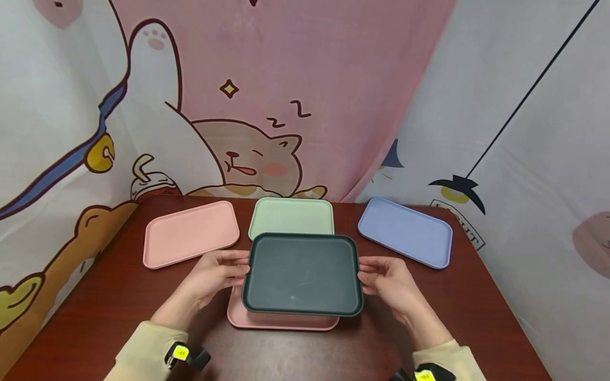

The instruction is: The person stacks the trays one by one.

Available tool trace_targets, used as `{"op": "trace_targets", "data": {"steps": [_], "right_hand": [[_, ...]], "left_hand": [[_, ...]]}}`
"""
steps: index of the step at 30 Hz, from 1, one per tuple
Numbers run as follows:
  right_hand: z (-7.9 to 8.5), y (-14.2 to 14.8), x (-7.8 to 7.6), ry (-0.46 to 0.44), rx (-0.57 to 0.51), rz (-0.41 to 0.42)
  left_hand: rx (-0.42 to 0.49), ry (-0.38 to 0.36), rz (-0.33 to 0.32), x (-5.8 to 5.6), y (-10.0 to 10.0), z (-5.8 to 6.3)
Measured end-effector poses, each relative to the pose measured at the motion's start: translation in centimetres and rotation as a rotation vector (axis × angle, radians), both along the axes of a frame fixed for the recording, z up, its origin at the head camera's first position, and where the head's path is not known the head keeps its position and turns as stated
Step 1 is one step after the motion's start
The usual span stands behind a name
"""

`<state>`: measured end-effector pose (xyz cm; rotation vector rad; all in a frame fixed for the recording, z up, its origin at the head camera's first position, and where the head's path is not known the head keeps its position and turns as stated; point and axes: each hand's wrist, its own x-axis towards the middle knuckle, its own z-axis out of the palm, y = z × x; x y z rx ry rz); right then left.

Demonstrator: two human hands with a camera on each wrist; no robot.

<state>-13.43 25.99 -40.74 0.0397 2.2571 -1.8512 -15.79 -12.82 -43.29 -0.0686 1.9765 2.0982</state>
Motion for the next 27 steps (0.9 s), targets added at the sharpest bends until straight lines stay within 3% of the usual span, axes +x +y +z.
{"op": "trace_targets", "data": {"steps": [27], "right_hand": [[-1.2,-1.5,-0.1,-0.03,-0.036,-0.01]], "left_hand": [[0.028,-0.022,-0.008,0.7,-2.0,-0.3]]}}
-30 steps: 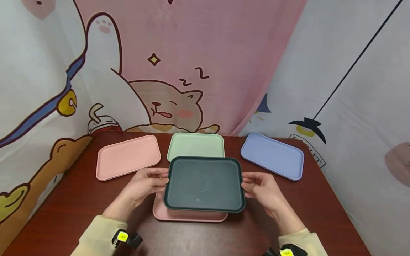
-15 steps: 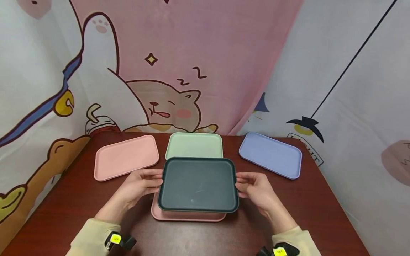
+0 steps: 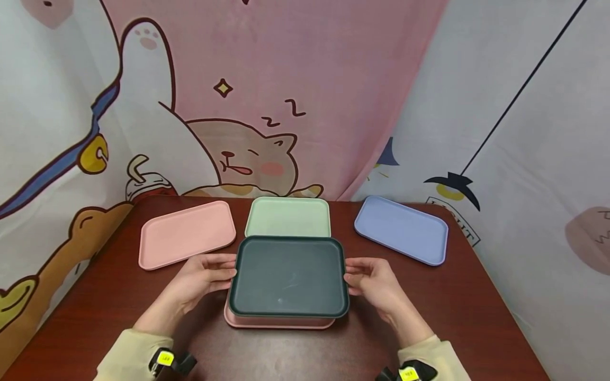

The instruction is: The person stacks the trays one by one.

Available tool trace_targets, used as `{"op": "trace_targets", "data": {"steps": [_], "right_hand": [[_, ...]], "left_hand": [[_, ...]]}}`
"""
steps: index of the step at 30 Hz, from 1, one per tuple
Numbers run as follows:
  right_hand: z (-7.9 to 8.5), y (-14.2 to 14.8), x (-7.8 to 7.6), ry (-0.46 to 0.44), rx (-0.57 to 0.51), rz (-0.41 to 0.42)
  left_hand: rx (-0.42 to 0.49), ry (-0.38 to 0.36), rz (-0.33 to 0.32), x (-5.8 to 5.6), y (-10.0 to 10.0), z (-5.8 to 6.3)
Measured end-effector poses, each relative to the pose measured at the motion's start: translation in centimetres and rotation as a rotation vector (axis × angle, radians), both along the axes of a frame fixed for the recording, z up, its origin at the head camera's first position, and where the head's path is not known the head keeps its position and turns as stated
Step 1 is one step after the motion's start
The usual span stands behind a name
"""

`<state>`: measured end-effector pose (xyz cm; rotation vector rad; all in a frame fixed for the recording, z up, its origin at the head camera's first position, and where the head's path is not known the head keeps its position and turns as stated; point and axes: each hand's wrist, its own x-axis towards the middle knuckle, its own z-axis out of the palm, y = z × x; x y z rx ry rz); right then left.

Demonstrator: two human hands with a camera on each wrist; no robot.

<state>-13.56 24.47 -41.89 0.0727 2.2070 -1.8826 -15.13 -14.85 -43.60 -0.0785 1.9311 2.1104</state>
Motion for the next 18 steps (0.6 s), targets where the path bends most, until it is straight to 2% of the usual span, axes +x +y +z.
{"op": "trace_targets", "data": {"steps": [8,18], "right_hand": [[-0.8,-0.4,0.1,-0.011,0.001,0.007],[-1.3,-0.9,0.4,-0.019,0.007,0.009]], "left_hand": [[-0.012,-0.008,0.004,0.2,-0.3,-0.1],[-0.004,-0.006,-0.02,0.5,-0.8,-0.6]]}}
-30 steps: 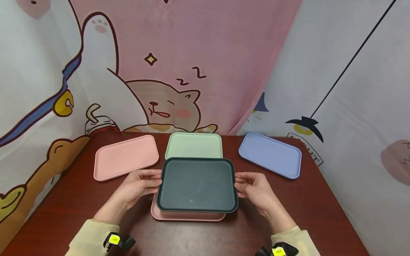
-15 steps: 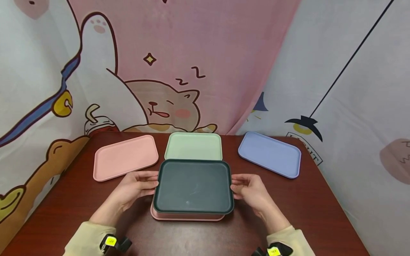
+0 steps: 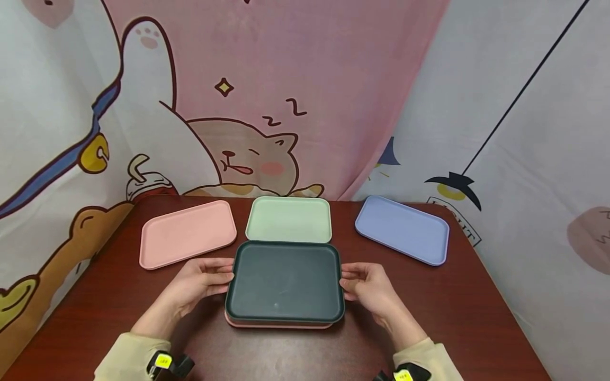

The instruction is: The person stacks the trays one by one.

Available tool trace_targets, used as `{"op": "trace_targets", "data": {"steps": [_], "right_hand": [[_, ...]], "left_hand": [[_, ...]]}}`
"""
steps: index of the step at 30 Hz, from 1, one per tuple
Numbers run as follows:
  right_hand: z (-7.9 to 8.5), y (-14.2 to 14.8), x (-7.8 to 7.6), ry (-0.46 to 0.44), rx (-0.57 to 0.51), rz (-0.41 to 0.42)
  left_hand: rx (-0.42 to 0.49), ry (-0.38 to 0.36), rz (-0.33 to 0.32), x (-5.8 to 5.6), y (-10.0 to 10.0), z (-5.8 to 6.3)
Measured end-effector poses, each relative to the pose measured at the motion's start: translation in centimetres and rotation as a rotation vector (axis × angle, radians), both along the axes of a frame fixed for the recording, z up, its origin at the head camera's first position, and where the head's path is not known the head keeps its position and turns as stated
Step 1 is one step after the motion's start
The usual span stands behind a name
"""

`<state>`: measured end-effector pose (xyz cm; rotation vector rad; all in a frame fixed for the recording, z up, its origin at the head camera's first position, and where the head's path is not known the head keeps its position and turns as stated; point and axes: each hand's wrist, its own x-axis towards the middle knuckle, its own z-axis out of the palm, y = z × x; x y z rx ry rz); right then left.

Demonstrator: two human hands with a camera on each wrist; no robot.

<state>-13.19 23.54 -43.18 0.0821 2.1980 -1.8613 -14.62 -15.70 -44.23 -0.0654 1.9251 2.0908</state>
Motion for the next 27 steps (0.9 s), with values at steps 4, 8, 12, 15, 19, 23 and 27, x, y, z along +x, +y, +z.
{"op": "trace_targets", "data": {"steps": [4,8,12,15,19,23,27], "right_hand": [[-0.2,-0.1,0.1,-0.008,0.002,-0.003],[-0.5,-0.3,0.1,-0.004,0.007,0.004],[-0.8,-0.5,0.1,-0.013,0.004,-0.001],[-1.1,-0.5,0.0,-0.015,0.011,-0.01],[-1.4,-0.6,0.0,-0.011,0.023,-0.008],[-1.5,-0.8,0.0,-0.018,0.019,-0.009],[-1.7,-0.9,-0.1,-0.013,0.027,-0.005]], "left_hand": [[-0.008,-0.008,0.009,0.0,-0.1,-0.3],[-0.016,-0.021,0.026,0.0,-0.2,-0.6],[-0.008,-0.024,0.033,0.2,-0.2,-0.9],[-0.004,-0.027,0.031,0.3,-0.2,-1.0],[-0.01,-0.032,0.034,0.3,-0.2,-1.2],[-0.017,-0.032,0.042,0.3,-0.2,-1.4],[-0.024,-0.031,0.053,0.2,-0.2,-1.7]]}}
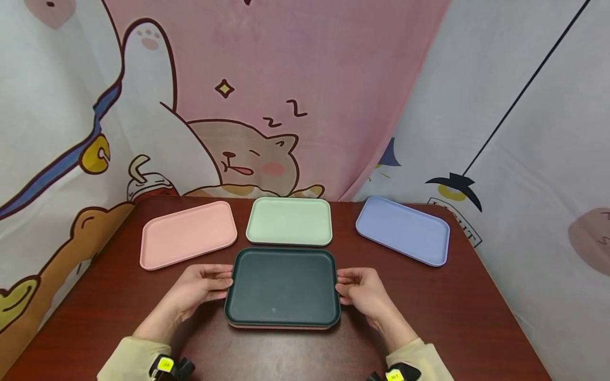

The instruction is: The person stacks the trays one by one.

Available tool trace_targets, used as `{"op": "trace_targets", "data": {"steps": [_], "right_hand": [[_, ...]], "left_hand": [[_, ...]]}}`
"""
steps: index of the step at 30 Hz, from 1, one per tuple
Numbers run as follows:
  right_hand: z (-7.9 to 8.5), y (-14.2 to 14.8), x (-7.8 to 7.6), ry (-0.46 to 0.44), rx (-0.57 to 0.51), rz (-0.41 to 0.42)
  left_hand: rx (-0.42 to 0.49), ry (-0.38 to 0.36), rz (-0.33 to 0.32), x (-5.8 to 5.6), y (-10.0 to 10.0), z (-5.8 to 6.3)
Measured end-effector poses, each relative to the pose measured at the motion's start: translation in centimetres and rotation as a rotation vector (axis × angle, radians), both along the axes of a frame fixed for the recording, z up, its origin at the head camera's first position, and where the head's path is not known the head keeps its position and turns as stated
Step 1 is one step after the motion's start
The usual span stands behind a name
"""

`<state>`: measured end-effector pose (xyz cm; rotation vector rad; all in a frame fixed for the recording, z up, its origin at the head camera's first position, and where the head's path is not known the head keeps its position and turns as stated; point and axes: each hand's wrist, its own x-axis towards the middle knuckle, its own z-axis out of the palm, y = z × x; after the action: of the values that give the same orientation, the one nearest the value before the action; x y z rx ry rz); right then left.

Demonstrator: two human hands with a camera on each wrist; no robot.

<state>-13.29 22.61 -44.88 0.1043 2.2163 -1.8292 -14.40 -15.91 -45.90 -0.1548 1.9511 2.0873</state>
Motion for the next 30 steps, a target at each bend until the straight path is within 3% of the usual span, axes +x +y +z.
{"op": "trace_targets", "data": {"steps": [14,30], "right_hand": [[-0.84,-0.28,-0.33,0.001,0.026,-0.008],[-0.59,-0.48,-0.16,-0.021,0.033,-0.04]], "left_hand": [[-0.066,0.006,0.023,0.01,0.15,-0.54],[-0.122,0.004,0.051,0.11,0.28,-0.74]]}}
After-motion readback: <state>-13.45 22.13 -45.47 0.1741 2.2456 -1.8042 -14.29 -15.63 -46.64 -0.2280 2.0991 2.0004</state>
